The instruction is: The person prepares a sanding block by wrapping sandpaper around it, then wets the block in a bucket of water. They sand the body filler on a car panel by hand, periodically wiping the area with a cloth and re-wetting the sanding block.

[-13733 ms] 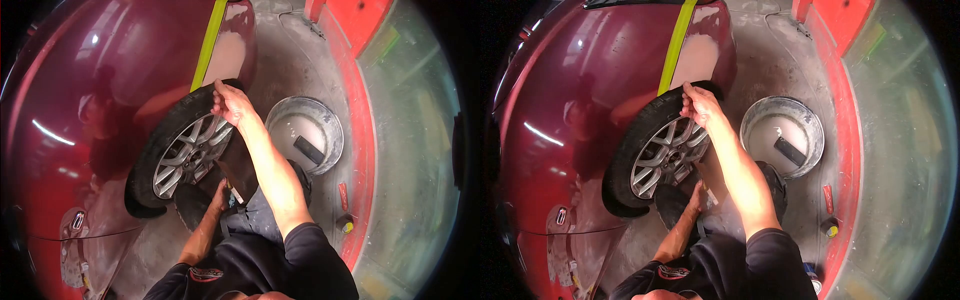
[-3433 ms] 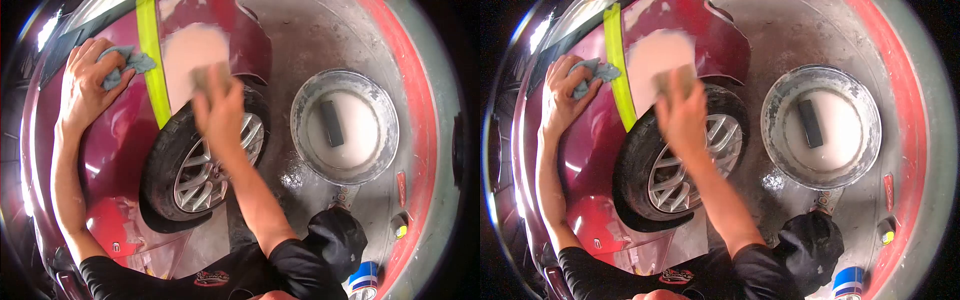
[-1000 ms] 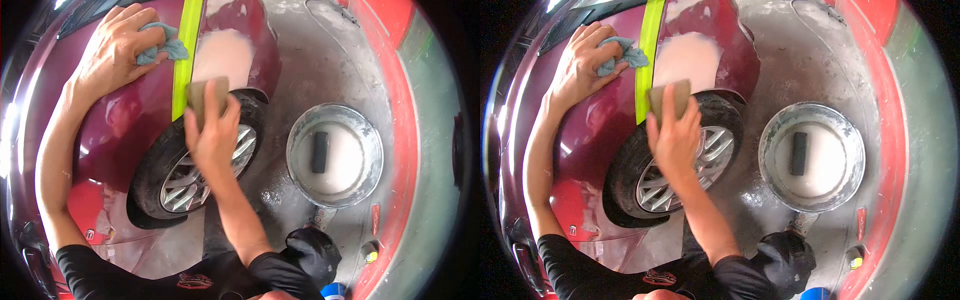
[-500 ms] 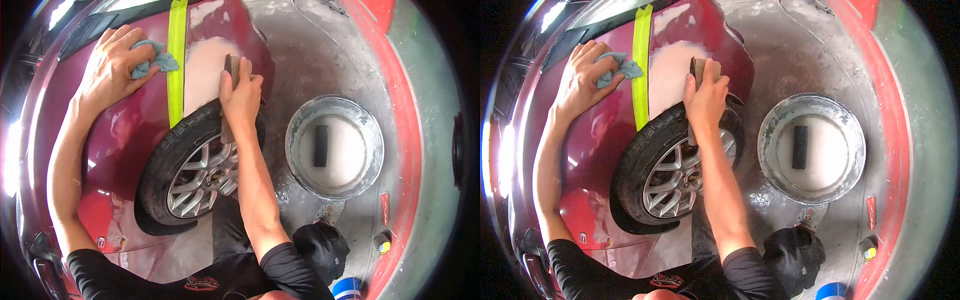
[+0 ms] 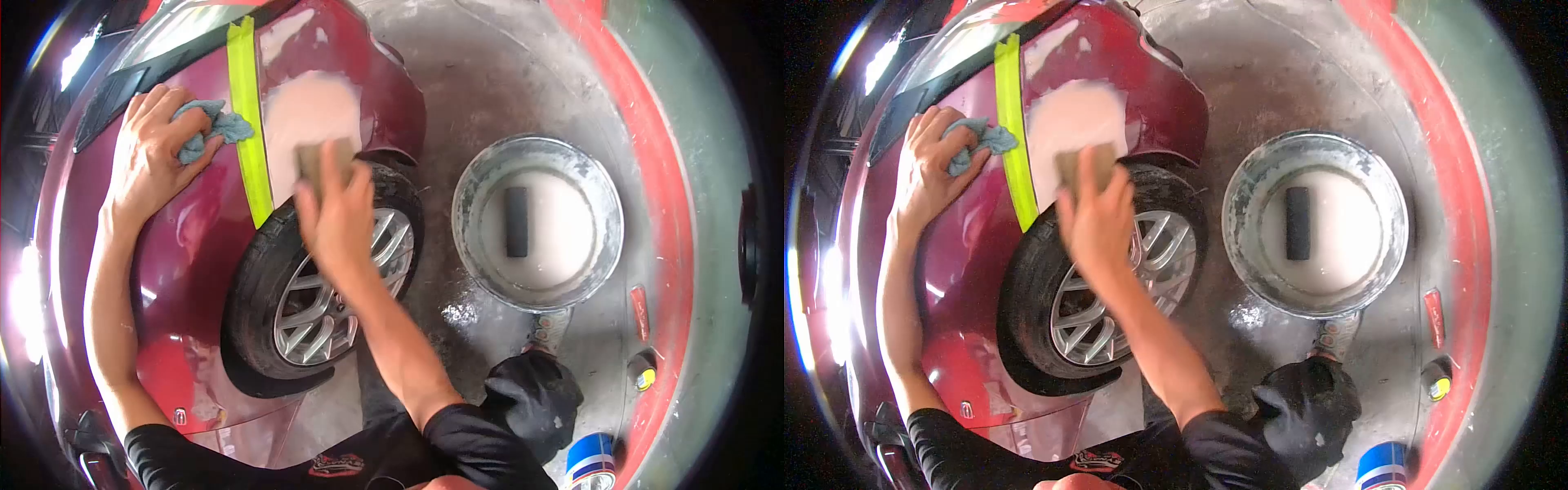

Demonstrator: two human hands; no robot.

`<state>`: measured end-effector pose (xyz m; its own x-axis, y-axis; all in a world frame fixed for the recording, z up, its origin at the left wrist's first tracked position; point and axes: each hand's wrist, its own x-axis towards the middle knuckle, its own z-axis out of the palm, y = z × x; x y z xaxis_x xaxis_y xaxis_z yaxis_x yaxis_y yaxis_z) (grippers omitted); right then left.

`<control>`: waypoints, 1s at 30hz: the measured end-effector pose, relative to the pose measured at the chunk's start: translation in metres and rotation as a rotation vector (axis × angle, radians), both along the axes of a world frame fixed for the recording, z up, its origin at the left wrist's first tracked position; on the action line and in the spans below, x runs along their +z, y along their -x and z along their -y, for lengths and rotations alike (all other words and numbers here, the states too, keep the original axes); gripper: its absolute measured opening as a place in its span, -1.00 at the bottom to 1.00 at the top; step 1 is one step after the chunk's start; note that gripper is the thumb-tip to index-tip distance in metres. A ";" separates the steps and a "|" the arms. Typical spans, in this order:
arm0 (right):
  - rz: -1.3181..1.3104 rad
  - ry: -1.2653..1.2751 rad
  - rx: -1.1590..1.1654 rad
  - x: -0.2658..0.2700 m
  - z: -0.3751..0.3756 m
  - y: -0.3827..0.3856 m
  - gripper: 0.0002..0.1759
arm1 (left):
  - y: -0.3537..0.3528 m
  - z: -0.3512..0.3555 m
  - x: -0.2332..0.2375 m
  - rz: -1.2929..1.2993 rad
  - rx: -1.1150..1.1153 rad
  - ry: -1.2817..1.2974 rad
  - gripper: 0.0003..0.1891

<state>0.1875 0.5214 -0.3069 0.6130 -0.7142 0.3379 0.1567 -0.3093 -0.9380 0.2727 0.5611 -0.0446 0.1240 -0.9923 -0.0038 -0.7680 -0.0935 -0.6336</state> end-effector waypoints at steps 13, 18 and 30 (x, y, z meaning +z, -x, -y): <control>0.079 0.007 -0.007 0.034 -0.021 0.012 -0.21 | -0.001 -0.001 -0.003 0.004 0.032 -0.009 -0.75; -0.020 -0.121 -0.031 0.015 0.037 -0.033 -0.33 | -0.003 -0.005 0.000 0.006 0.003 -0.011 -0.75; -0.060 -0.111 -0.027 0.029 0.048 -0.038 -0.41 | -0.004 -0.007 0.001 0.016 0.015 -0.034 -0.75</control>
<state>0.2251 0.4739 -0.2776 0.6094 -0.7618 0.2196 0.0924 -0.2069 -0.9740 0.2770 0.5685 -0.0433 0.1394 -0.9896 -0.0356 -0.7565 -0.0833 -0.6487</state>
